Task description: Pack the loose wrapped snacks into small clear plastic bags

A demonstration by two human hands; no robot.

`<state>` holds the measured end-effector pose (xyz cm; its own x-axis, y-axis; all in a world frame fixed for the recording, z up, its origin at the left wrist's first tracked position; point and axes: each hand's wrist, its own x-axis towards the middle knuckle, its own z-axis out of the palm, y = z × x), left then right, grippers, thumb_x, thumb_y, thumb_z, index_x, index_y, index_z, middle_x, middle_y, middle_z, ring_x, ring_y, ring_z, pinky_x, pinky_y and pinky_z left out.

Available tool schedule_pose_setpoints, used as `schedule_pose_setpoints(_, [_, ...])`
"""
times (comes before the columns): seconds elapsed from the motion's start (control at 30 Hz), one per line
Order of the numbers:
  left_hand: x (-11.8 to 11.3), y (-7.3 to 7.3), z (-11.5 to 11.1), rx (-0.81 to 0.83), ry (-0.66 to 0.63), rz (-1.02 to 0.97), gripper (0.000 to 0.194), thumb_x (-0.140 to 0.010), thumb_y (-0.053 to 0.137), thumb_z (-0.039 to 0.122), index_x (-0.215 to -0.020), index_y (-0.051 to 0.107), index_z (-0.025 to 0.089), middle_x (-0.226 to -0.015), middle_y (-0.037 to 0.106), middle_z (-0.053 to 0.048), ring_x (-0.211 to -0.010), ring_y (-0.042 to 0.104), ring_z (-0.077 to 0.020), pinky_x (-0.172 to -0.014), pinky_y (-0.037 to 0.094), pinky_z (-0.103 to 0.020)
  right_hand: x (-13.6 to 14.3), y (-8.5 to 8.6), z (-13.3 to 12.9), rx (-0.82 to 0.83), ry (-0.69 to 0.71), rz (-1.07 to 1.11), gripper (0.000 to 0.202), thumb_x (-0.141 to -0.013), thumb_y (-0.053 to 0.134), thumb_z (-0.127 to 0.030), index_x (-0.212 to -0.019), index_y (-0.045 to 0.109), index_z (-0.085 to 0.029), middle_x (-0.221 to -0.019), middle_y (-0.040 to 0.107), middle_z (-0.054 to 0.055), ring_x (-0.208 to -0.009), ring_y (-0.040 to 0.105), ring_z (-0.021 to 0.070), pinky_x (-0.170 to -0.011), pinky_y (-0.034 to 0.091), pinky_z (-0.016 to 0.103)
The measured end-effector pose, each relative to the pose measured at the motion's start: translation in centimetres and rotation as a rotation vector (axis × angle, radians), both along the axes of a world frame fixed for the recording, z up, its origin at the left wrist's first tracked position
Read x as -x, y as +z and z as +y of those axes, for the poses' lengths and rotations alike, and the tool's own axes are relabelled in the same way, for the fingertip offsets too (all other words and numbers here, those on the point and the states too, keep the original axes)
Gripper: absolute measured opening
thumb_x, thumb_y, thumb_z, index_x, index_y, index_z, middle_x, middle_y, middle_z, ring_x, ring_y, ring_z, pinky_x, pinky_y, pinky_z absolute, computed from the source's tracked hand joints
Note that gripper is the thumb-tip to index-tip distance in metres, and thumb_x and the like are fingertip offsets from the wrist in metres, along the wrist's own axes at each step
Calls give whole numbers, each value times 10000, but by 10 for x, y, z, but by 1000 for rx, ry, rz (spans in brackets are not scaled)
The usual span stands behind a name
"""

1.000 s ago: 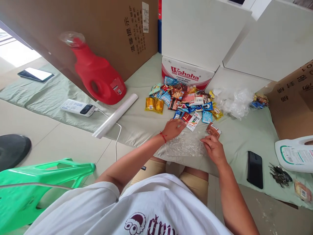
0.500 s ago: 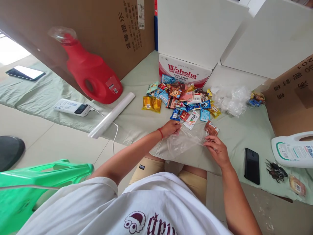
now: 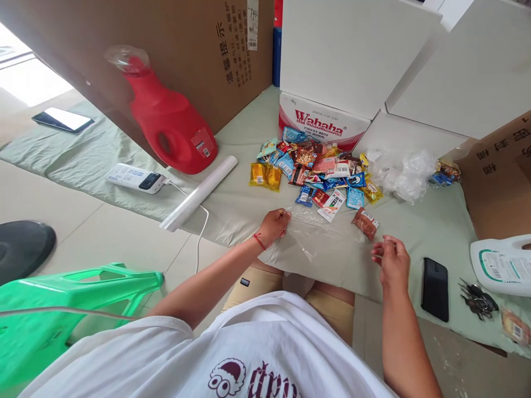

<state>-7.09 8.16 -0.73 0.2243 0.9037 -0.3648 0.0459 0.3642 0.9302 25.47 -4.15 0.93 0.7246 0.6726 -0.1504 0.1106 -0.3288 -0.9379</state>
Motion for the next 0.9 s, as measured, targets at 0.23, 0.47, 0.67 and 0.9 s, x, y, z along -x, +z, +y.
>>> schedule_pose_setpoints(0.23, [-10,7,-22,-57,-22,-31,314,-878,641,452,-729,486,223,-490,400,91,-396,411,-81,-459,293,-232,89,0,1,120,212,420,991,-716,794,-653,-1503,343,-252,-800,723,30,-649,709,228,-512,570,327])
schedule_pose_setpoints(0.47, [19,-4,12,45,33,26,361,-842,739,447,-741,481,216,-506,366,108,-387,316,-43,-449,255,-224,54,-15,0,77,356,254,748,-631,851,-505,-1274,572,-243,-770,655,-14,-627,624,172,-564,544,328])
schedule_pose_setpoints(0.67, [20,-7,18,35,-41,108,264,-875,701,334,-740,512,209,-444,392,105,-350,376,-63,-437,254,-220,23,-5,-9,154,317,-118,519,-669,796,-535,-1038,679,-189,-873,649,63,-702,587,203,-672,528,401])
schedule_pose_setpoints(0.9, [9,-5,10,4,-77,202,202,-919,628,288,-771,512,216,-469,426,99,-355,388,-77,-425,273,-217,72,27,-6,-58,719,-793,529,-948,577,-555,-1335,620,-197,-1175,679,128,-1142,567,297,-1023,466,491])
